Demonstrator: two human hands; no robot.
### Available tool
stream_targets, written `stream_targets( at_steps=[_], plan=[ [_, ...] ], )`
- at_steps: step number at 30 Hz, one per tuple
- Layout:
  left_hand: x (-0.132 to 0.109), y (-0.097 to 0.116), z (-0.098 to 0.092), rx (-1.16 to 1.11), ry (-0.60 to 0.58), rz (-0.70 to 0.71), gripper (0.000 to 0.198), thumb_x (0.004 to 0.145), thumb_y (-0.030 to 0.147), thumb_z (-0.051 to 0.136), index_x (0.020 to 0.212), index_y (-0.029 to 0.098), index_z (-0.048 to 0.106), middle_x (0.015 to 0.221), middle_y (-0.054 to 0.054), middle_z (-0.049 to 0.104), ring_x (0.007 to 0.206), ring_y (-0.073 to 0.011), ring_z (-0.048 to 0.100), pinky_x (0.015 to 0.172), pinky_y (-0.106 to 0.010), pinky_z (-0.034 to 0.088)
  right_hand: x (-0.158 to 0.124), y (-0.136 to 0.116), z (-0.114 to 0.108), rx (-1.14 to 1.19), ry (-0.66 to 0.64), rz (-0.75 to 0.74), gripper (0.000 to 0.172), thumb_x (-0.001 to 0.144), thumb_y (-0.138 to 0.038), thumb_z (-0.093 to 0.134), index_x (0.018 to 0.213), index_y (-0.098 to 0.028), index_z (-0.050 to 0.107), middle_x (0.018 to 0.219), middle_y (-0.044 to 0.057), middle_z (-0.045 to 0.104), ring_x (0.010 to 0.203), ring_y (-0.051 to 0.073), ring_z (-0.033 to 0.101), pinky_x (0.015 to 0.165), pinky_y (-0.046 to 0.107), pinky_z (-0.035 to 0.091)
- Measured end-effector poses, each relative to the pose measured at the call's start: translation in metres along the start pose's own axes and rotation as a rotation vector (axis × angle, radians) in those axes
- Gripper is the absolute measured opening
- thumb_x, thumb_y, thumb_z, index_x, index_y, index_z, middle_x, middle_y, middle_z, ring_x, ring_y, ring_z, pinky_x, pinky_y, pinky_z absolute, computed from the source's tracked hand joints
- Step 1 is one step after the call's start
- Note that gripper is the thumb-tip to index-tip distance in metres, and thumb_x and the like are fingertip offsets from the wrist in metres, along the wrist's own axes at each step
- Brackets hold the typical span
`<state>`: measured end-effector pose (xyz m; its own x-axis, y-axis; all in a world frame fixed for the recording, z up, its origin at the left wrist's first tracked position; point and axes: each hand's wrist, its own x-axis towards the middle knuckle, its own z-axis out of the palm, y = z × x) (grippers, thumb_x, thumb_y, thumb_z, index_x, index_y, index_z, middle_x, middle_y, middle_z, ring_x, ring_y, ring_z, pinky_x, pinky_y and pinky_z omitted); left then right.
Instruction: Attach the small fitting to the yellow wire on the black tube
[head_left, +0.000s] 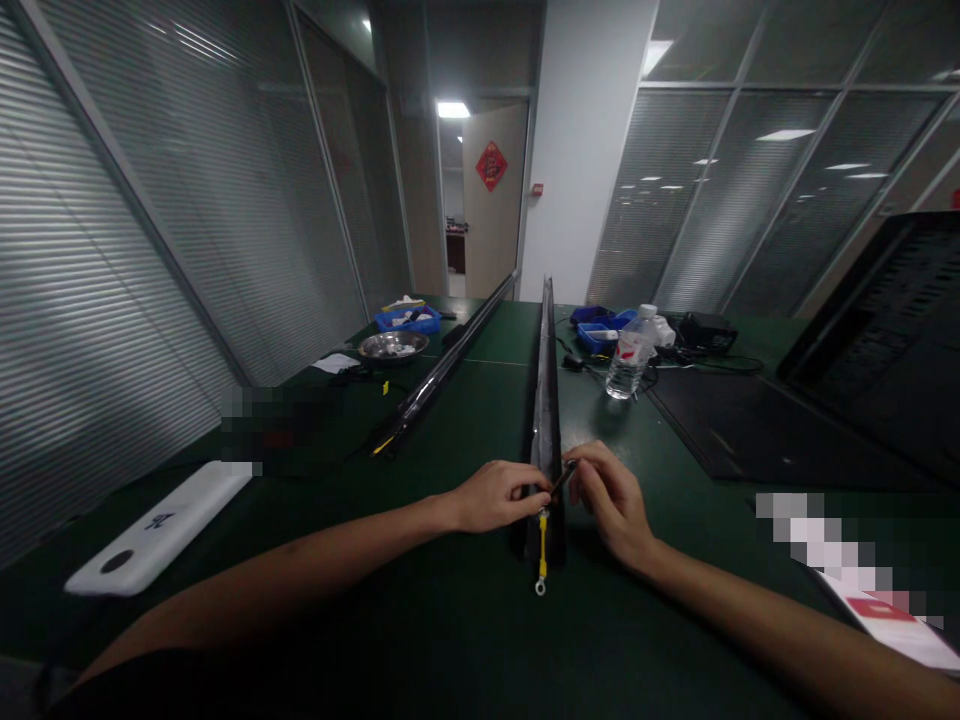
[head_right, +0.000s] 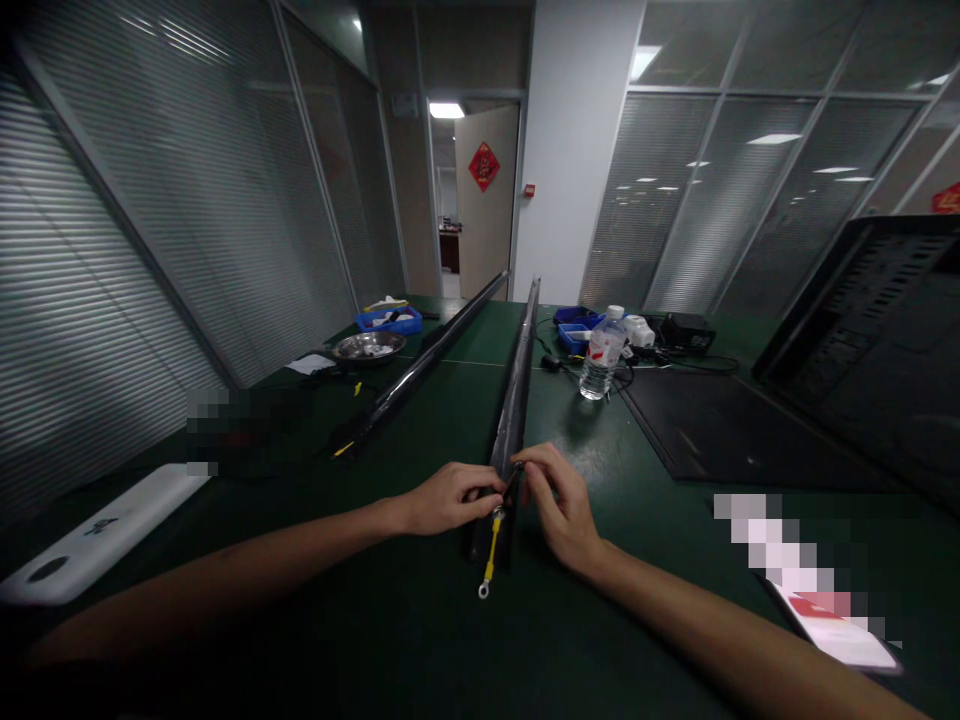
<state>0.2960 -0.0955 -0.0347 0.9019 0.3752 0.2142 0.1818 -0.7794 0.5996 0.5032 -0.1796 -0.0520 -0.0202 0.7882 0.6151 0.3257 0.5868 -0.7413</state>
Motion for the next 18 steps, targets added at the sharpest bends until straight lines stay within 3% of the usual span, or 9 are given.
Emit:
stream_targets(
  at_steps=[10, 18],
  plan=[
    [-0.0005, 0.0, -0.0006, -0.005, 0.002, 0.029, 0.025, 0.105, 0.033, 0.046, 0.102, 0.017, 0.066, 0.093, -0.003, 0.064, 0.08, -0.0149, 0.059, 0.07, -0.022, 0.041, -0.0018, 0.0, 0.001, 0.069, -0.015, 0.024, 0.021, 0.106, -0.032, 0.046, 0.116, -0.023, 0.063, 0.092, 0.004, 0.058, 0.065, 0.014, 0.058, 0.054, 0.029, 0.047],
    [-0.0006, -0.0002, 0.0, -0.006, 0.014, 0.028, 0.019, 0.103, 0.03, 0.053, 0.106, 0.017, 0.065, 0.091, -0.001, 0.063, 0.072, -0.0118, 0.054, 0.065, -0.021, 0.038, -0.0003, -0.0002, 0.0001, 0.045, -0.007, -0.005, 0.022, 0.107, -0.031, 0.044, 0.113, -0.023, 0.063, 0.087, 0.003, 0.057, 0.063, 0.014, 0.057, 0.056, 0.029, 0.046]
  ],
)
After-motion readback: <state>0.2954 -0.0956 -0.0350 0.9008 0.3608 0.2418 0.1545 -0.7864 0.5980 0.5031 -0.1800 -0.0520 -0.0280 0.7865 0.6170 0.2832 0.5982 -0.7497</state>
